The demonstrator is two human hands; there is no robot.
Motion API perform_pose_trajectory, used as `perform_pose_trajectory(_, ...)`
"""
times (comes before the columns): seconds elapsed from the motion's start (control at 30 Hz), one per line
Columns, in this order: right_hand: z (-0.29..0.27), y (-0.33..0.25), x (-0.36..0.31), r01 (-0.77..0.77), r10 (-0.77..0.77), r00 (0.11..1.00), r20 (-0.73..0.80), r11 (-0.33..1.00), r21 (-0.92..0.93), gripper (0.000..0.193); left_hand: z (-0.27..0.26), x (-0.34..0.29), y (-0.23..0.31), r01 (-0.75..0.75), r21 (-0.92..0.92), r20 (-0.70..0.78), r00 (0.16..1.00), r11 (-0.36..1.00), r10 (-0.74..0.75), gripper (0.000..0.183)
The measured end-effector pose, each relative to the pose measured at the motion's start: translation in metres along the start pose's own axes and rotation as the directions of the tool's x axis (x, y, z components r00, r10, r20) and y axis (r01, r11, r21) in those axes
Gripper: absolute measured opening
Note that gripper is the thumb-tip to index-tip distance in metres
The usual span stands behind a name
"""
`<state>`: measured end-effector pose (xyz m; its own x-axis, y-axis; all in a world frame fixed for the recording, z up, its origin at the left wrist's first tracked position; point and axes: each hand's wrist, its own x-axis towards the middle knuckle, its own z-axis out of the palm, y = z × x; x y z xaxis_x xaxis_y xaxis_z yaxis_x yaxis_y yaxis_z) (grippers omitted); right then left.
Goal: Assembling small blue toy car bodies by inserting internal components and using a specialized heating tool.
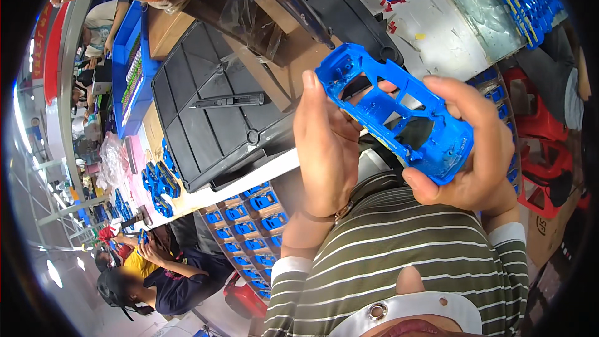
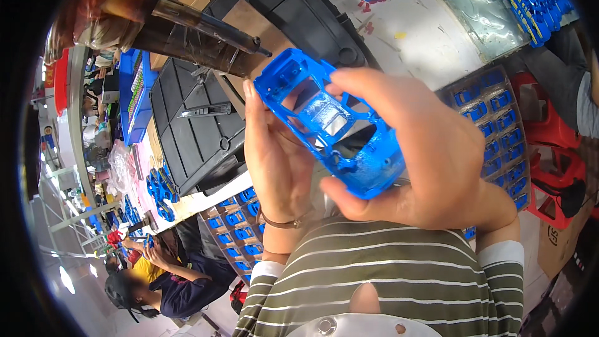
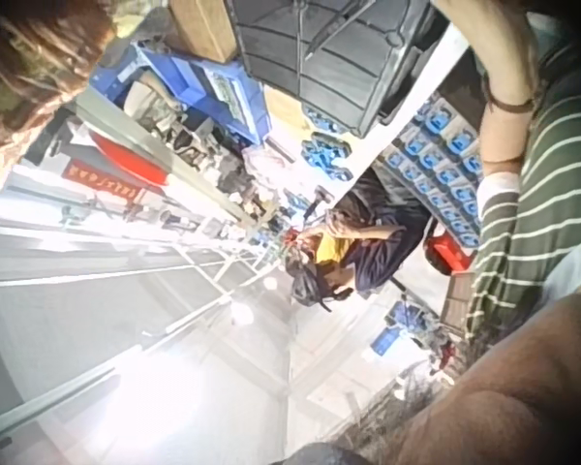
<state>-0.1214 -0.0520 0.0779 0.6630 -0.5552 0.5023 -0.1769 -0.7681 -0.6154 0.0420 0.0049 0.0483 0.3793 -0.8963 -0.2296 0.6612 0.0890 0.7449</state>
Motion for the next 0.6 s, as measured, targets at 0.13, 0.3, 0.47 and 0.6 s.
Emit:
perform_pose_trajectory(0.13, 0.004, 0.0, 0.015, 0.05, -0.048, 0.997, -0.059, 0.998, 0.028, 0.085, 0.001, 0.005, 0.01, 0.03, -0.039, 0.004, 1.0, 0.999, -0.03, 0.047)
perform_pose_trajectory(0.3, 0.001, 0.002, 0.026, 0.087, -0.084, 0.995, -0.048, 0.994, 0.064, 0.089, -0.005, 0.01, 0.01, 0.088, -0.15, 0.003, 0.996, 0.985, -0.088, 0.05)
perform_pose_trajectory(0.47, 0.0, 0.011, 0.03, 0.231, -0.215, 0.969, -0.124, 0.965, 0.128, 0.094, 0.002, 0.009, 0.015, 0.101, -0.13, -0.01, 0.995, 0.986, -0.103, 0.051)
perform_pose_trajectory(0.6, -0.004, 0.013, 0.032, 0.274, -0.264, 0.961, -0.088, 0.953, 0.127, 0.094, 0.003, 0.008, 0.015, 0.057, -0.089, 0.057, 0.997, 0.994, -0.052, 0.056)
